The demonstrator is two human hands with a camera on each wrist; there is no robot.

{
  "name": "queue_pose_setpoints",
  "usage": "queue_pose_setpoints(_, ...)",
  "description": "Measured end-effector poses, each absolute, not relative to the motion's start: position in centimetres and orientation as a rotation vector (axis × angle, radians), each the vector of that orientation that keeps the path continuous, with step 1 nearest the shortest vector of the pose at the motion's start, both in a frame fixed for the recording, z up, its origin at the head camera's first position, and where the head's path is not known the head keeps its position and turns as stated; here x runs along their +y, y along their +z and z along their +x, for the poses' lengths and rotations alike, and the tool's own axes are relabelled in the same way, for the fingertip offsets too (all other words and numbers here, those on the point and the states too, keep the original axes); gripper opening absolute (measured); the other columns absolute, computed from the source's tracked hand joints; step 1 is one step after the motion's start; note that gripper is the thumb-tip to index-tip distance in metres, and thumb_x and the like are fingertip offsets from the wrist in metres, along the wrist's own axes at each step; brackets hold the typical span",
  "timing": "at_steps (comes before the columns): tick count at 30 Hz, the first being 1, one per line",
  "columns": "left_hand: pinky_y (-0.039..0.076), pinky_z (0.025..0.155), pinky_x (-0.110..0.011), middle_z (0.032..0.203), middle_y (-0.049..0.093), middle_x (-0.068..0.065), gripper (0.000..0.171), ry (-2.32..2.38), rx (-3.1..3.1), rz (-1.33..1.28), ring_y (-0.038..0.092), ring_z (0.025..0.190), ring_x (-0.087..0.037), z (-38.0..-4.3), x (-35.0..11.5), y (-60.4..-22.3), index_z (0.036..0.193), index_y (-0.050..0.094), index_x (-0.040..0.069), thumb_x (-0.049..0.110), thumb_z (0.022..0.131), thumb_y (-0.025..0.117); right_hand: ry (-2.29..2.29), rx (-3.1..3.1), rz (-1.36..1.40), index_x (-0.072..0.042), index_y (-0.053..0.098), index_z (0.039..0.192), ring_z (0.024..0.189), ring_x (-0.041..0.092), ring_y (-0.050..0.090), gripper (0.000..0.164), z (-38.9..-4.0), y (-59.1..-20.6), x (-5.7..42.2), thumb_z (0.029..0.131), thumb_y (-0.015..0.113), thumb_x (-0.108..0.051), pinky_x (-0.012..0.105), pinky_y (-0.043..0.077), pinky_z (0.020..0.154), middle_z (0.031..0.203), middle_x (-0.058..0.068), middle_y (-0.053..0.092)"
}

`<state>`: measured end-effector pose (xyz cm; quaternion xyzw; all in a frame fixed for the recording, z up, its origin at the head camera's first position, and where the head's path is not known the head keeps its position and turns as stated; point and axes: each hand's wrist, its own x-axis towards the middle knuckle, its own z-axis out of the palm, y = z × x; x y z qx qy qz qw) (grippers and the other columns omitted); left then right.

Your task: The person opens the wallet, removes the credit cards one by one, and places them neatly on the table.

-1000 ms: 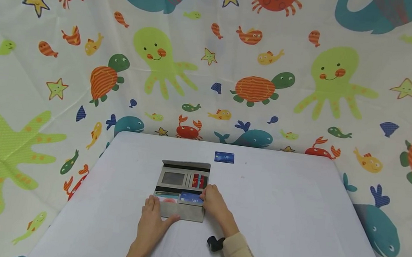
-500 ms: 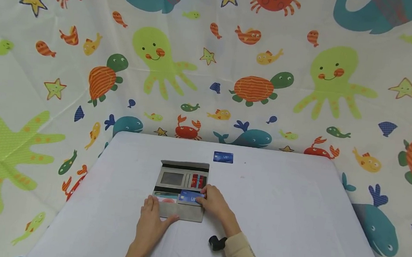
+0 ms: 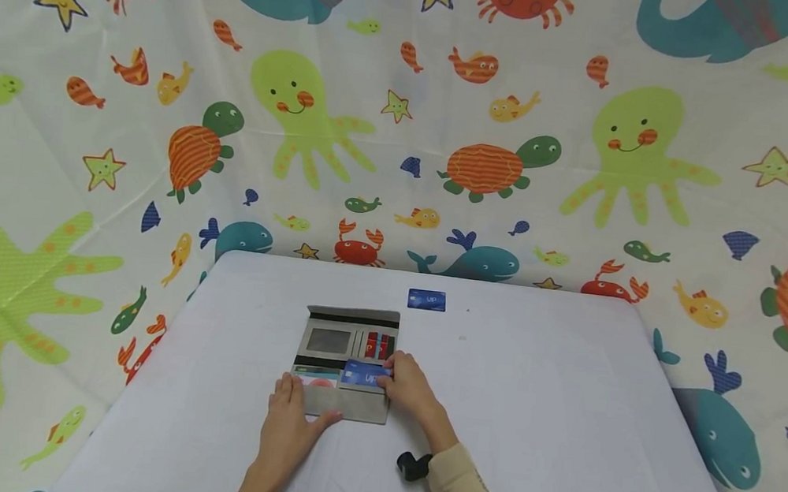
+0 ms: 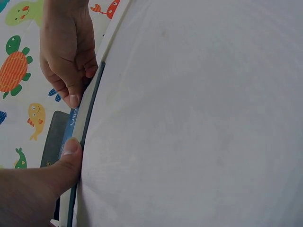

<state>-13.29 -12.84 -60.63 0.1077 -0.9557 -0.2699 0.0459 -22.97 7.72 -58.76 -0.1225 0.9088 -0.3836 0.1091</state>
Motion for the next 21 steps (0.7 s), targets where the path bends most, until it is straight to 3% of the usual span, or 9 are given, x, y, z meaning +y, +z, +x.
queue_pose_setpoints(7, 0.031, 0.117, -0.062, 0.158, 0.029, -0.034, 0.108, -0.815, -2.916, 0.325, 0.028, 0.147, -0.051, -13.28, -12.85, -60.62, 0.147, 0.036, -0.014, 0.055, 0.076, 0.081, -1.139, 2.689, -0.346, -0.003, 0.052, 0.114, 0.093, 0.020, 0.058, 0.023, -22.90, -58.78, 7.54, 0.097, 0.065, -0.011, 0.040, 0.057, 0.087, 0.104, 0.012, 0.061)
queue_pose_setpoints(11, 0.030, 0.117, -0.062, 0.158, 0.029, -0.035, 0.108, -0.826, -2.912, 0.326, 0.027, 0.147, -0.052, -13.26, -12.86, -60.64, 0.147, 0.036, -0.014, 0.055, 0.076, 0.081, -1.159, 2.690, -0.349, -0.006, 0.048, 0.119, 0.094, 0.022, 0.062, 0.023, -22.94, -58.92, 7.54, 0.100, 0.060, -0.012, 0.043, 0.059, 0.088, 0.109, 0.016, 0.065)
queue_pose_setpoints(15, 0.031, 0.116, -0.063, 0.158, 0.029, -0.034, 0.108, -0.831, -2.912, 0.330, 0.027, 0.147, -0.052, -13.20, -12.85, -60.65, 0.148, 0.035, -0.013, 0.054, 0.077, 0.081, -1.182, 2.683, -0.373, -0.008, 0.046, 0.122, 0.084, 0.019, 0.061, 0.024, -22.95, -59.23, 7.69, 0.102, 0.058, -0.015, 0.035, 0.057, 0.075, 0.100, 0.014, 0.066)
queue_pose_setpoints(21, 0.031, 0.116, -0.062, 0.158, 0.029, -0.034, 0.107, -0.820, -2.914, 0.336, 0.028, 0.147, -0.051, -13.20, -12.81, -60.51, 0.147, 0.036, -0.013, 0.054, 0.076, 0.081, -1.223, 2.674, -0.422, -0.006, 0.047, 0.126, 0.071, 0.013, 0.053, 0.038, -22.80, -59.43, 7.99, 0.095, 0.067, -0.014, 0.022, 0.046, 0.059, 0.083, 0.004, 0.059)
